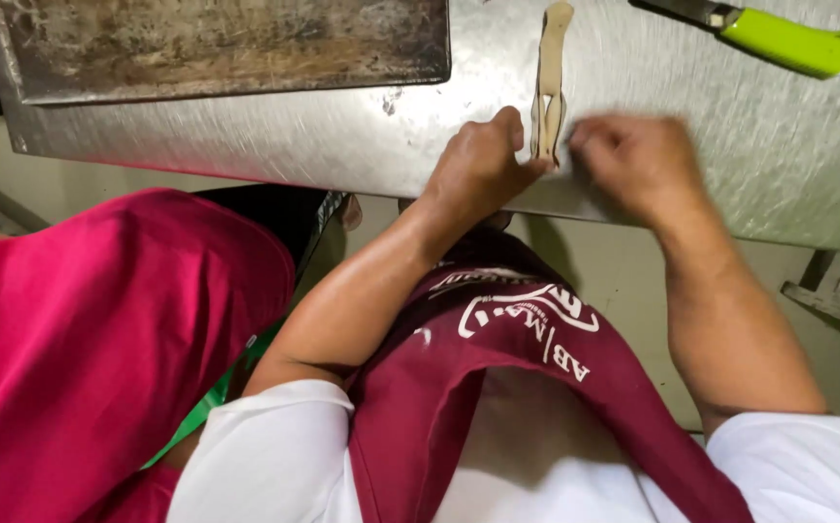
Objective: Shaping small pieces of dough into decorative twists using a knife and hands on a metal table in a bakery.
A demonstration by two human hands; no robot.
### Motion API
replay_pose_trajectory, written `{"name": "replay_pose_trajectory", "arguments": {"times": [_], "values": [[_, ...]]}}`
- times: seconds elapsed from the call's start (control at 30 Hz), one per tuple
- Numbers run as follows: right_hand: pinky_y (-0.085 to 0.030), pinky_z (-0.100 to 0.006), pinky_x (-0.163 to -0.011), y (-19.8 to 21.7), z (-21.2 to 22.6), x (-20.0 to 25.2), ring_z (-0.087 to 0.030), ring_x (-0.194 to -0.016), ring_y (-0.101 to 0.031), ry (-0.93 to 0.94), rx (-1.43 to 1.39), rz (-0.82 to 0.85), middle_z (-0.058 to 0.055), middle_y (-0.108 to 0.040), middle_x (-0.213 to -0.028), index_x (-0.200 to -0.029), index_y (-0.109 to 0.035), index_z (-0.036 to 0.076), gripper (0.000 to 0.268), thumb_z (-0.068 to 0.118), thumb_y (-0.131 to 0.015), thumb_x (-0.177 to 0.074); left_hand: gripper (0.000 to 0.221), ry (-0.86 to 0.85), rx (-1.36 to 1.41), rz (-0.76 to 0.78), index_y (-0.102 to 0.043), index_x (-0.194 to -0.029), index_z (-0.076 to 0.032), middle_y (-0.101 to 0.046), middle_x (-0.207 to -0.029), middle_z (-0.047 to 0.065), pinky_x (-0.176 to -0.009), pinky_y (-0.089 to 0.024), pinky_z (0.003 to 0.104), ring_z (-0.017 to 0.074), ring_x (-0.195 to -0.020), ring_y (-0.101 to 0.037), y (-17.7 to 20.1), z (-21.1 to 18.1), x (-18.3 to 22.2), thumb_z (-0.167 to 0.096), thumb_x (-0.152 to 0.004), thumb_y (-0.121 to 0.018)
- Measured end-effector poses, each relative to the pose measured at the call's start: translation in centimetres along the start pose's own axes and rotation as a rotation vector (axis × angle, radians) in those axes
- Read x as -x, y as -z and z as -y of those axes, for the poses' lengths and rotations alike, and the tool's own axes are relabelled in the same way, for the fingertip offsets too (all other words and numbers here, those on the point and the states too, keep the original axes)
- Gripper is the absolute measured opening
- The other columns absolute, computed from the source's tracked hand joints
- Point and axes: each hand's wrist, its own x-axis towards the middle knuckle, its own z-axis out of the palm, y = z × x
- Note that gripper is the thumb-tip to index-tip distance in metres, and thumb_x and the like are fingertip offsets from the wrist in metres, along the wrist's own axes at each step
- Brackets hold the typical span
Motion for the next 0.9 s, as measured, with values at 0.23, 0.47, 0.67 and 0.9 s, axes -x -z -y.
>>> {"name": "replay_pose_trajectory", "arguments": {"times": [0.23, 0.47, 0.67, 0.9], "values": [[-0.046, -0.059, -0.067, 1.5, 0.5, -10.3, -0.051, -0.092, -0.063, 0.223, 0.431, 0.012, -0.025, -0.072, -0.112, -0.118, -0.074, 0.007, 0.024, 0.019, -0.061, -0.101, 0.067, -0.185, -0.113, -0.037, -0.057, -0.123, -0.005, -0.075, -0.090, 0.012, -0.075, -0.053, 0.048, 0.0345, -0.086, -0.072, 1.1, 3.0, -2.6, -0.054, -0.083, -0.077], [-0.056, -0.035, -0.091, 0.2, -2.2, 0.9, -0.028, -0.109, -0.062, 0.138, -0.017, -0.177, -0.016, -0.063, -0.125, -0.111, -0.074, 0.004, 0.022, -0.004, -0.073, -0.091, 0.039, -0.502, -0.300, 0.072, -0.065, -0.117, -0.007, -0.051, -0.120, 0.016, -0.082, -0.051, 0.050, 0.0371, -0.107, -0.052, -0.1, -0.3, -5.9, -0.034, -0.091, -0.077], [-0.062, -0.036, -0.084, -0.8, -2.1, 2.4, -0.035, -0.094, -0.070, 0.565, -0.210, -0.292, -0.028, -0.070, -0.103, -0.103, -0.068, -0.015, 0.013, -0.019, -0.067, -0.091, 0.022, -0.073, 0.304, 0.213, -0.050, -0.099, -0.014, -0.068, -0.096, 0.006, -0.064, -0.055, 0.029, 0.0172, -0.084, -0.069, 1.4, -2.5, -1.9, -0.006, -0.092, -0.070], [-0.037, -0.019, -0.065, -1.5, -1.7, 0.3, -0.004, -0.070, -0.044, 0.113, -0.541, -0.161, 0.004, -0.061, -0.083, -0.111, -0.072, 0.011, 0.018, 0.007, -0.070, -0.094, 0.041, 0.068, 1.065, -0.034, -0.067, -0.127, -0.006, -0.069, -0.112, 0.016, -0.075, -0.067, 0.033, 0.0241, -0.092, -0.072, -2.0, 2.1, -2.6, 0.009, -0.090, -0.061]]}}
